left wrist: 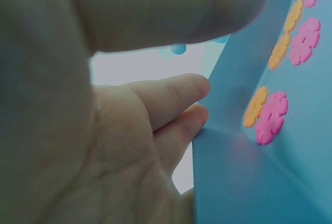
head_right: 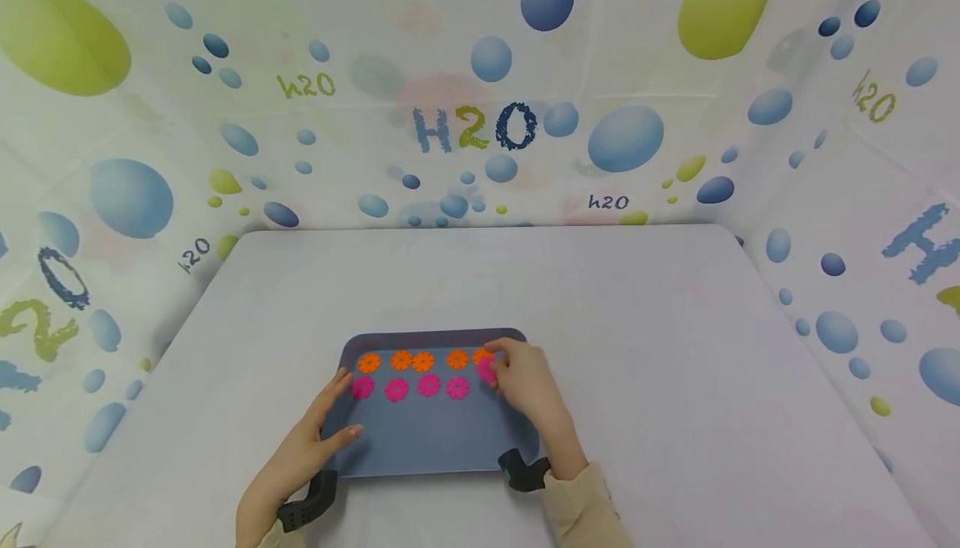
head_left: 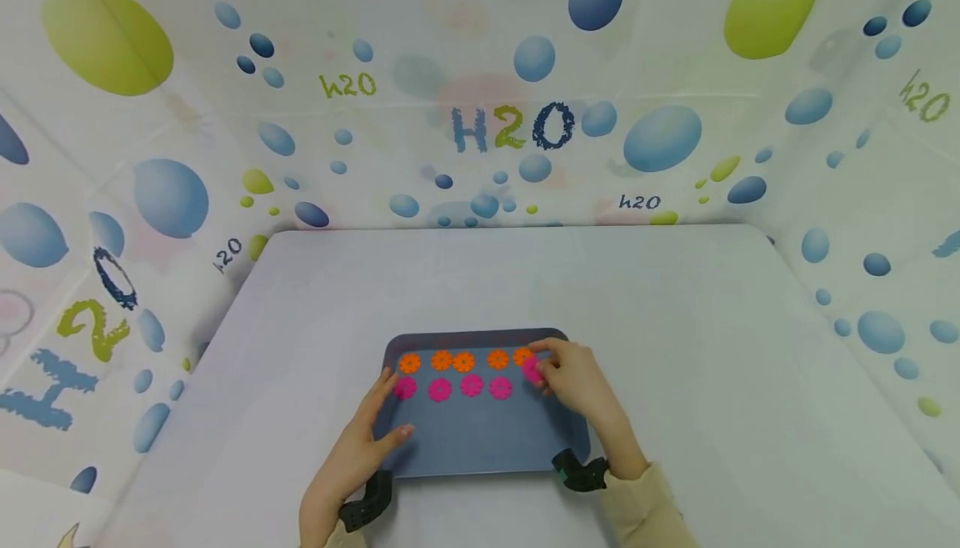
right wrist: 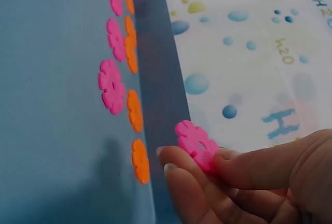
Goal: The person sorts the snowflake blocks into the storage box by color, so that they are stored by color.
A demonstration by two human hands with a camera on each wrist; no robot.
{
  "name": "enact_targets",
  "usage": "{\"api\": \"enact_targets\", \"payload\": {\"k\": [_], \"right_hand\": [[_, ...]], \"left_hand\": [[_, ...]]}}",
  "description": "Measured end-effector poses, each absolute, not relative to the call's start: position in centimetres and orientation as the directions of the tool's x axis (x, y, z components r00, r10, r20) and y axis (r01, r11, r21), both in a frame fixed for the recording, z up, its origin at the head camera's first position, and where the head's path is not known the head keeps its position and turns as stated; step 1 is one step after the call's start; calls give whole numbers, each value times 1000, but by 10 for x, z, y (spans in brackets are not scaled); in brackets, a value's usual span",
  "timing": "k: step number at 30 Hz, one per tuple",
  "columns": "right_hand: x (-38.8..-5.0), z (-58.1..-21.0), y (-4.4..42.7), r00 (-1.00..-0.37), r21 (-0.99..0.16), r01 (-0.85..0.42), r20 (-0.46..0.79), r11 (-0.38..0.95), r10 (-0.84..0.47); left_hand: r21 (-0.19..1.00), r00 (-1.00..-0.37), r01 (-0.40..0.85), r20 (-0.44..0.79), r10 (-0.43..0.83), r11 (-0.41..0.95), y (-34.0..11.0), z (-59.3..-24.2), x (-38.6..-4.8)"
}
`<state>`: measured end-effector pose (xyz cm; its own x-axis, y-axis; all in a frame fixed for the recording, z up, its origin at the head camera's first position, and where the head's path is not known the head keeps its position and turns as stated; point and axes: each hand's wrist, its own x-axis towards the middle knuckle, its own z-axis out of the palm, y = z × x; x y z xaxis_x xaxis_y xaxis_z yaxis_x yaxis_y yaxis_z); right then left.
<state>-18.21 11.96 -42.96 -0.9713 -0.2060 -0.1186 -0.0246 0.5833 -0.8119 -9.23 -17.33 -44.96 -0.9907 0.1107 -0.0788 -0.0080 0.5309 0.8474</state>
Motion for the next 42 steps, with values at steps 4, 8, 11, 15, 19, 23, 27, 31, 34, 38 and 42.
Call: {"api": "enact_targets", "payload": {"k": [4,8,11,15,19,23,27,31,34,38,42], "right_hand": [[-181,-431,117,-972,-799,-32,-115,601,-204],[-180,-433,116,-975,-769,-69,-83,636,-207],[-180,-434,115,-974,-748,-81,-79,659,-210],[-181,-435,114,-973,-737,-67,-102,673,-209],[-182,-435,113,-974,-729,-56,-111,683,-198],[-182,-435,112,-976,-723,-50,-113,689,-189],[-183,-435,112,-976,-721,-51,-110,691,-187],[-182,-436,112,-977,-716,-49,-111,696,-183],[-182,-436,113,-977,-715,-44,-116,698,-180],[-181,-436,114,-975,-725,-36,-125,688,-183],[-182,-437,115,-969,-744,-19,-150,668,-195]], "left_hand": [[847,-991,-3,-73,110,532,-173,-449,-92],[847,-991,2,-68,112,532,-172,-448,-92],[847,-991,-2,-73,112,532,-172,-447,-92],[847,-991,-7,-78,111,532,-172,-447,-92],[847,-991,-6,-76,111,531,-172,-446,-92],[850,-991,-4,-74,112,526,-171,-446,-92],[850,-991,-3,-74,115,527,-172,-447,-92],[849,-991,-4,-75,114,528,-171,-447,-92],[850,-991,-6,-77,113,527,-171,-447,-92],[849,-991,1,-71,115,528,-172,-447,-92],[857,-990,-3,-75,119,515,-174,-448,-92]]}}
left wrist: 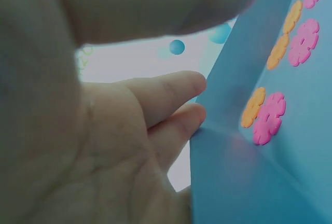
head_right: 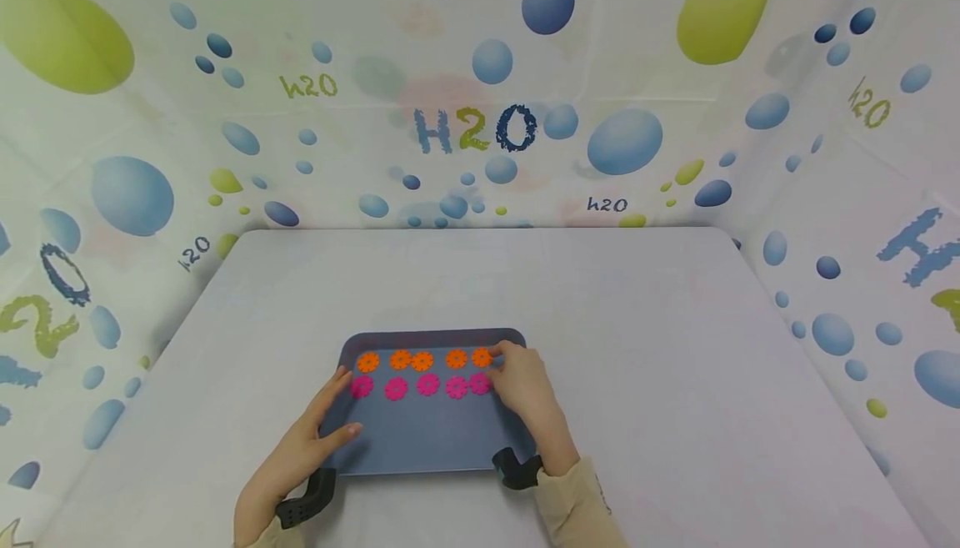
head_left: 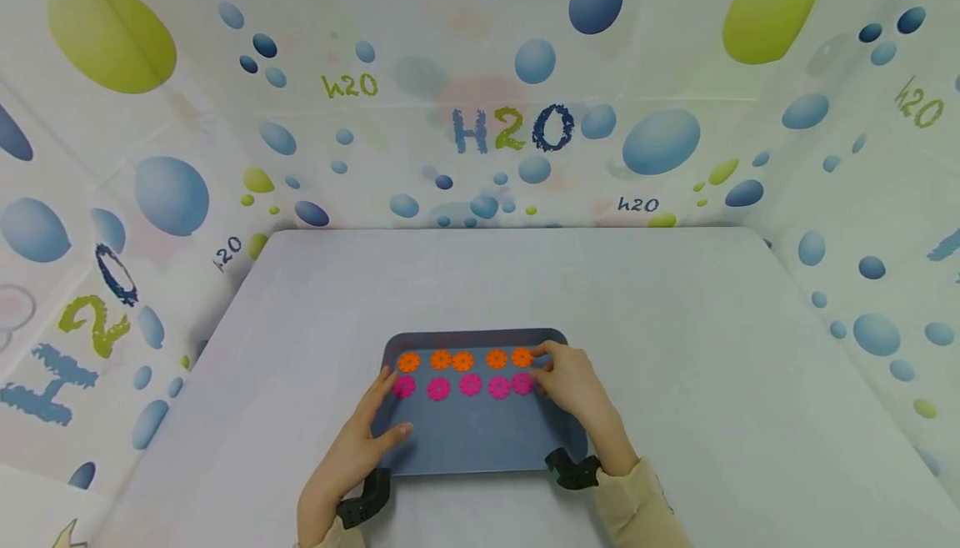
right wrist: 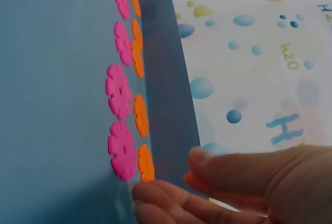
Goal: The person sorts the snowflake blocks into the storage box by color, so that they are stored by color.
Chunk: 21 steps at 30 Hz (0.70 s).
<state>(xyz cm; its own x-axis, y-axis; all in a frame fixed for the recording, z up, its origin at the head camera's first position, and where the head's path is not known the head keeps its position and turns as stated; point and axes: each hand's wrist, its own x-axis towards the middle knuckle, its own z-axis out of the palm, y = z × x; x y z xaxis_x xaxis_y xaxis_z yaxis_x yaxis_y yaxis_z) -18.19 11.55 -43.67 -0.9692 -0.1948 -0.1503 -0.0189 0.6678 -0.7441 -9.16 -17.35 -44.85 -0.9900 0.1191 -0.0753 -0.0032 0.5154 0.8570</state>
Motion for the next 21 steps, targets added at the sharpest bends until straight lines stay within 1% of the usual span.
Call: {"api": "enact_targets", "payload": {"k": [5,7,11,16,18,21], "right_hand": [[-184,-437,116,-956,-771,-6,-183,637,-231],[-184,-435,117,-951,-779,-28,-173,626,-257],[-183,-430,120,-948,-790,-85,-123,607,-294],[-183,-422,132,-960,-768,-151,-36,622,-278],[-183,-421,139,-962,-745,-189,10,639,-272],[-183,-421,152,-960,-678,-251,82,691,-268]], "left_hand": [[873,-987,-29,-101,122,488,-181,-449,-93],[877,-987,-32,-102,121,480,-184,-450,-94],[885,-989,-42,-104,109,464,-187,-449,-94],[871,-991,-65,-115,74,487,-184,-448,-93],[851,-995,-51,-90,49,522,-183,-447,-92],[814,-1000,7,6,3,582,-184,-444,-89]]}}
